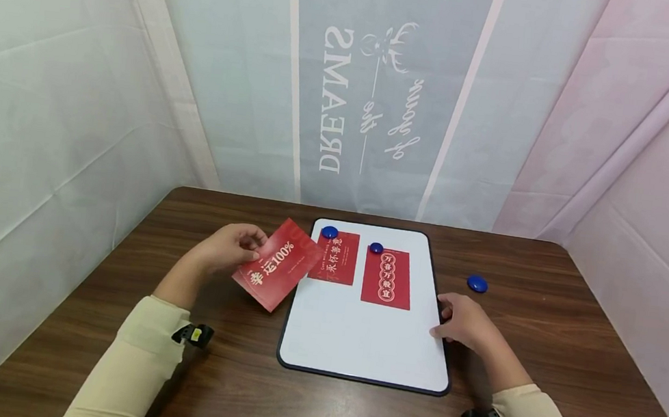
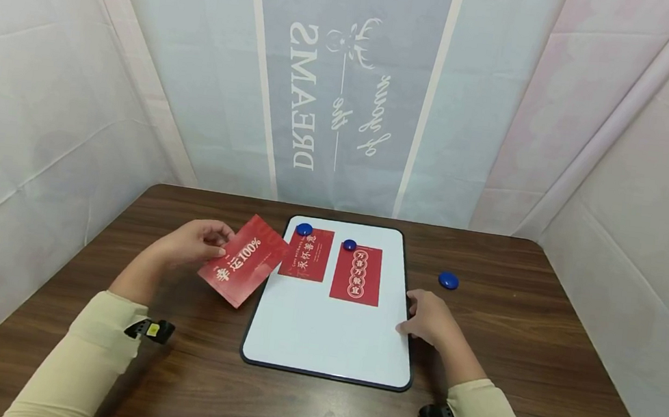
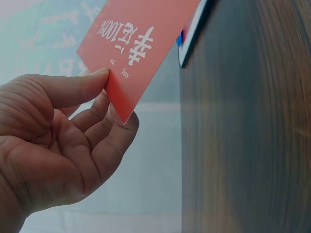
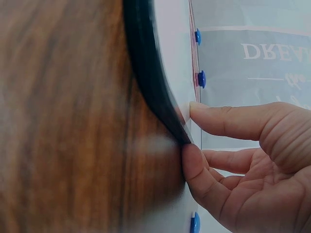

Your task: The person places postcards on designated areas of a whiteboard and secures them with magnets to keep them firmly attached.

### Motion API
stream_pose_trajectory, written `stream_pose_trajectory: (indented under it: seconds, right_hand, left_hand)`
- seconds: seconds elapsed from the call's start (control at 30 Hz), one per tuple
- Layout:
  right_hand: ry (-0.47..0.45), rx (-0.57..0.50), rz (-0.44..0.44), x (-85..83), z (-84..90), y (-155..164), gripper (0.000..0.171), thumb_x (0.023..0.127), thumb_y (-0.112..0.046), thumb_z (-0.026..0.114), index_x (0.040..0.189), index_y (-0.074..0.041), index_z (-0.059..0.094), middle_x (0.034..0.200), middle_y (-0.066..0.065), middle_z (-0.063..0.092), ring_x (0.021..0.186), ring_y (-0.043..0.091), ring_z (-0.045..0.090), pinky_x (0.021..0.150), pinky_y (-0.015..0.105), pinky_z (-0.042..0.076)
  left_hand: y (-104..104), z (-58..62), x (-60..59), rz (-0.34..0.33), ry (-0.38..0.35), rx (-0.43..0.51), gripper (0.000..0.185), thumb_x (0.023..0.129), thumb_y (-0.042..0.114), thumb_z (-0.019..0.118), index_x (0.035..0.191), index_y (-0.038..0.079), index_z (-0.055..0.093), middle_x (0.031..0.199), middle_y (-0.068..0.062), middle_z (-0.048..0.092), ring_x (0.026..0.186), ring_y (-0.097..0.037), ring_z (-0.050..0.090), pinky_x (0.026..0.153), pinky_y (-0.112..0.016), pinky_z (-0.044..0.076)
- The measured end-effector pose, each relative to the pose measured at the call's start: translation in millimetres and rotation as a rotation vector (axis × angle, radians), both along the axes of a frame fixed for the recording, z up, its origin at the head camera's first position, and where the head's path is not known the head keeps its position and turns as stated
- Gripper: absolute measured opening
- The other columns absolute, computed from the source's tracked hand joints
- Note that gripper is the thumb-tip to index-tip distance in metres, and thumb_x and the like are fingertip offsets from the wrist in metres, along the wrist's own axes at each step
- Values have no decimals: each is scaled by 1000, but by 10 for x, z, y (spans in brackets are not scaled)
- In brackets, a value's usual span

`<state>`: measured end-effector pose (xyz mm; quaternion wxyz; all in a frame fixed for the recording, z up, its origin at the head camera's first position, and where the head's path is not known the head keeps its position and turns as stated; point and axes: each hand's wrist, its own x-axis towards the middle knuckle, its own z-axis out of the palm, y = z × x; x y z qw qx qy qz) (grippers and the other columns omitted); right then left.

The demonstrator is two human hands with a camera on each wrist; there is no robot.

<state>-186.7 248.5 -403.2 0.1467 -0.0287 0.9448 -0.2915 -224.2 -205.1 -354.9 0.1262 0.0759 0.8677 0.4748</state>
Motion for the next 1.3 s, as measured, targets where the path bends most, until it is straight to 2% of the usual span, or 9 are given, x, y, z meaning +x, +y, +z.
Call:
stream_pose_trajectory:
  seconds: [0.37,0.57,0.87,1.13,1.3]
  right_hand:
    - [-3,4,7,2,18,-8,76,74,-9,85,134,14,44,102,23,61,65,18,61,69,41,55]
    - [-5,9,3,11,31,-17,76,74,-9,85,134,13,44,102,21,61,64,18,61,70,42,55]
    - [-5,10,0,9,37,-19,76,74,-10,85,134,13,44,100,20,61,64,18,60,70,41,54]
    - [-4,9,0,12,47,-18,77,74,-10,85,134,13,44,101,21,61,64,18,61,71,43,55]
    - [-3,9,-1,10,42,-14,77,74,-10,85,134,13,44,101,21,61,64,18,60,71,42,55]
  left_hand:
    - [249,76,12,-68,0,-8,24,89,-3,65,113,2,64,97,-15,60,85,-29,60,70,-36,58]
    - [400,92,16,-75,-57,-6,25,88,2,69,112,6,66,97,-14,60,86,-29,61,70,-36,59]
    - [637,43,-30,-156,-142,-4,21,88,1,69,107,7,67,96,-14,60,87,-27,64,70,-36,59]
    - [815,18,-73,-245,-148,-105,29,82,5,76,111,12,70,98,-9,61,89,-23,64,70,-34,59]
    - [945,9,-92,-317,-125,-161,26,82,5,77,106,13,72,96,-8,63,88,-21,65,70,-33,59]
